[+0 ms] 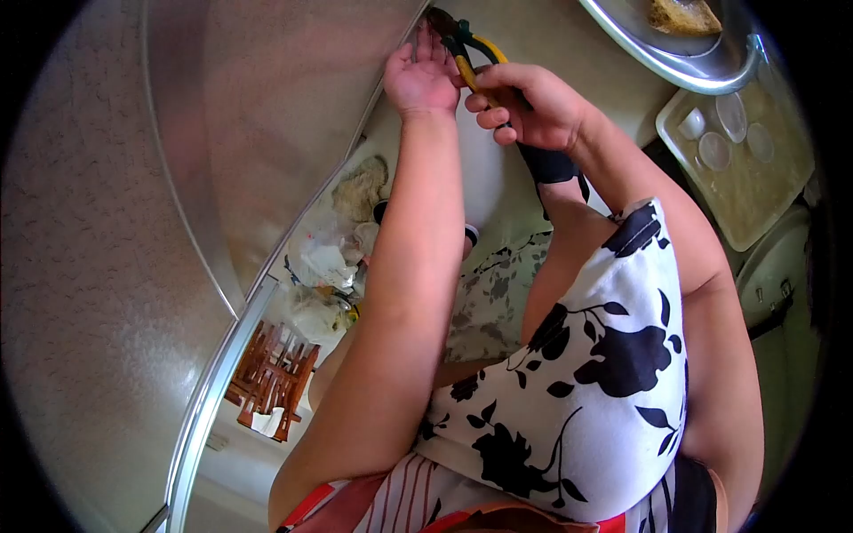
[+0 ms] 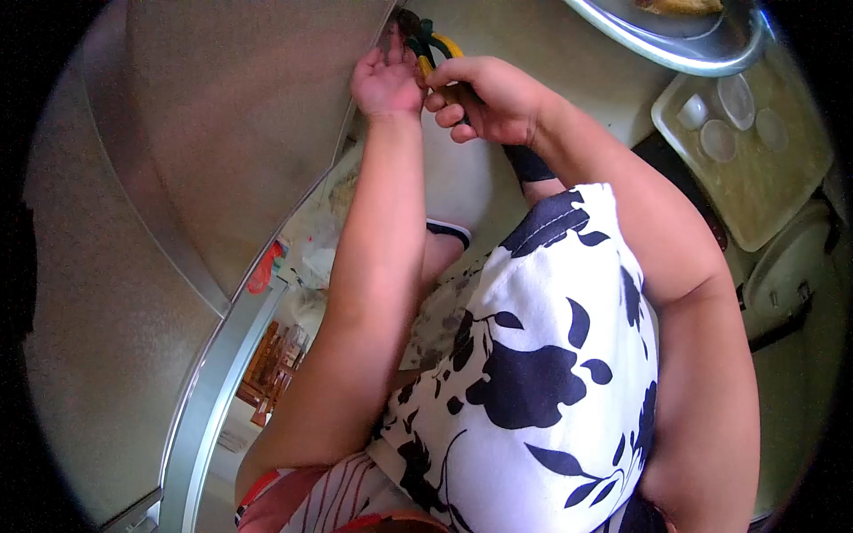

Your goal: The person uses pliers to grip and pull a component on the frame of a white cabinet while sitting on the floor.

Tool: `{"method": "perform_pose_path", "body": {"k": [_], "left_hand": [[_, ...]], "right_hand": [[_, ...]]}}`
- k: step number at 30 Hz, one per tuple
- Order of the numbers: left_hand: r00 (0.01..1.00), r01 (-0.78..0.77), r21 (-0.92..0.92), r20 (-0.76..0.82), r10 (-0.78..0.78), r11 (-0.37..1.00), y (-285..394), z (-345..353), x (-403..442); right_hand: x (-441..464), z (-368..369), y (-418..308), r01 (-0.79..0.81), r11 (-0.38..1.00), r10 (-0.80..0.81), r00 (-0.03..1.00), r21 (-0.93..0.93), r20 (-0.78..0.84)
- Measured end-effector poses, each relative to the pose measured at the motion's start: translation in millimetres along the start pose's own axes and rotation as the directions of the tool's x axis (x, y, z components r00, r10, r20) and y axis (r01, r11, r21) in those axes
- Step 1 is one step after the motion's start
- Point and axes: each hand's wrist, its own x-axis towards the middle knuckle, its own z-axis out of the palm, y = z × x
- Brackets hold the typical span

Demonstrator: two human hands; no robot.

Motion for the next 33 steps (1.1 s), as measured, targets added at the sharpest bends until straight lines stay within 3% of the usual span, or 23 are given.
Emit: {"method": "perform_pose_path", "body": {"k": [4, 7, 12, 14, 17, 20, 23, 24, 26, 30, 33], "left_hand": [[0.999, 0.023, -0.142, -0.04, -0.029, 0.99, 1.5, 2.9, 0.9], [0.998, 0.038, -0.214, -0.045, -0.048, 0.976, 6.7, 7.0, -0.7], [0.998, 0.064, -0.186, 0.03, -0.059, 0.981, 9.9, -0.1, -1.6], [0.993, 0.099, -0.214, -0.04, -0.11, 0.972, 14.7, 1.1, -2.5], [0.987, 0.113, -0.159, -0.098, -0.13, 0.981, 13.1, 0.0, -11.0], [0.985, 0.096, -0.053, -0.139, -0.103, 0.994, 8.2, -12.5, -26.8], [0.979, 0.135, 0.058, -0.163, -0.124, 0.989, 5.6, -31.6, -47.6], [0.976, 0.155, 0.097, -0.169, -0.137, 0.983, 6.1, -38.7, -55.6], [0.967, 0.203, 0.183, -0.19, -0.168, 0.962, 1.2, -71.9, -61.6], [0.925, 0.131, 0.174, -0.376, -0.058, 0.976, 24.0, -122.8, -92.6], [0.836, -0.112, -0.006, -0.541, 0.091, 0.994, 51.1, -146.5, -84.6]], "right_hand": [[-3.4, -16.7, 10.0, 0.099, 0.967, -0.171, 0.936, -0.234, -0.308], [-20.7, -28.8, 13.7, 0.092, 0.858, -0.33, 0.852, -0.505, -0.406], [-35.2, -29.9, 11.6, 0.134, 0.801, -0.379, 0.868, -0.584, -0.321], [-32.1, -28.6, 13.0, 0.164, 0.79, -0.402, 0.866, -0.59, -0.298], [-22.6, -45.3, 14.9, 0.22, 0.687, -0.501, 0.834, -0.693, -0.231], [-28.3, -48.6, 10.8, 0.157, 0.588, -0.55, 0.797, -0.793, -0.25], [-23.1, -72.0, 14.2, 0.149, 0.355, -0.646, 0.753, -0.923, -0.127], [-24.4, -76.9, 17.3, -0.001, 0.166, -0.704, 0.7, -0.986, -0.119], [-10.4, -107.4, 25.9, -0.314, -0.192, -0.79, 0.611, -0.93, -0.043], [-12.2, -134.9, 30.9, -0.537, -0.208, -0.838, 0.529, -0.817, -0.134], [-8.4, -155.4, 27.1, -0.572, -0.219, -0.845, 0.517, -0.791, -0.14]]}}
